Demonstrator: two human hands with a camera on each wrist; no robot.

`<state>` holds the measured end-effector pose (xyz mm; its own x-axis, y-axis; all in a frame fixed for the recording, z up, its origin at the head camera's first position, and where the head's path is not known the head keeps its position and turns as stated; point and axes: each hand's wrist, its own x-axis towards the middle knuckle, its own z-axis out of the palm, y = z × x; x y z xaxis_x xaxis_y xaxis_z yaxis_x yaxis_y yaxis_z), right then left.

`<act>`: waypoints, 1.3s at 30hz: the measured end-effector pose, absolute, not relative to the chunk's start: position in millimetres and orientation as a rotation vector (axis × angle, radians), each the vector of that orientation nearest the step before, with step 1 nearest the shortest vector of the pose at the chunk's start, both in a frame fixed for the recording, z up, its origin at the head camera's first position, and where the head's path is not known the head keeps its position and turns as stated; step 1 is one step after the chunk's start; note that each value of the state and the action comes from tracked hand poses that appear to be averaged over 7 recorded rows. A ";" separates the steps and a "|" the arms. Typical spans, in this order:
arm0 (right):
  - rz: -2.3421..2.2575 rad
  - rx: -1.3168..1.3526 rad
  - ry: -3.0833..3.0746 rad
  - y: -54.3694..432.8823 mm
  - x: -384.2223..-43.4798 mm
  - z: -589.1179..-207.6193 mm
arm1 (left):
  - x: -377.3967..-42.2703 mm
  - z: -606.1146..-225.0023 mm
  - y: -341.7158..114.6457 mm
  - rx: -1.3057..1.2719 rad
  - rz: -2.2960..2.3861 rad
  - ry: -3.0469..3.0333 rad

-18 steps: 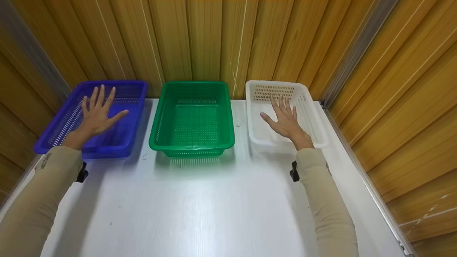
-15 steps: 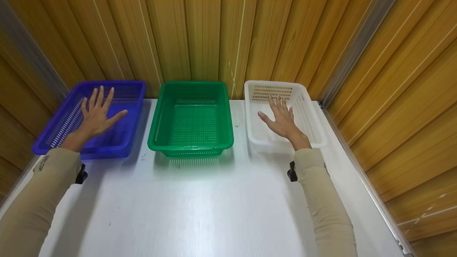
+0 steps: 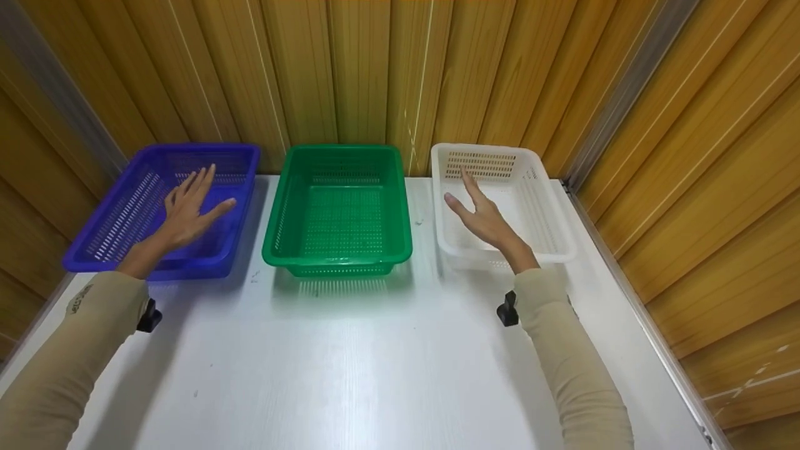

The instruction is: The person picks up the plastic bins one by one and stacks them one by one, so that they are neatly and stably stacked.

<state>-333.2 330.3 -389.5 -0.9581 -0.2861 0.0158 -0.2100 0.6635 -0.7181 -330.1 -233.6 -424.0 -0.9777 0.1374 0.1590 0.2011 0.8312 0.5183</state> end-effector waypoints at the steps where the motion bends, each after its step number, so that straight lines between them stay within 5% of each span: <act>1: -1.199 -0.426 2.768 328.0 -332.7 -389.7 | -328.8 -424.7 -231.8 -0.272 -0.864 -2.892; 20: -1.525 -0.538 2.468 289.7 -309.3 -403.2 | -293.7 -432.9 -174.0 -0.345 -1.368 -2.733; 39: -1.521 -0.472 2.234 261.5 -290.1 -425.0 | -266.4 -446.3 -125.8 -0.497 -1.335 -2.613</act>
<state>-290.1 261.5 -425.0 -0.8650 -0.4842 -0.1318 -0.0547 0.3522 -0.9343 -266.4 -125.8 -446.3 -0.9310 0.2172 0.2933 0.3649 0.5452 0.7547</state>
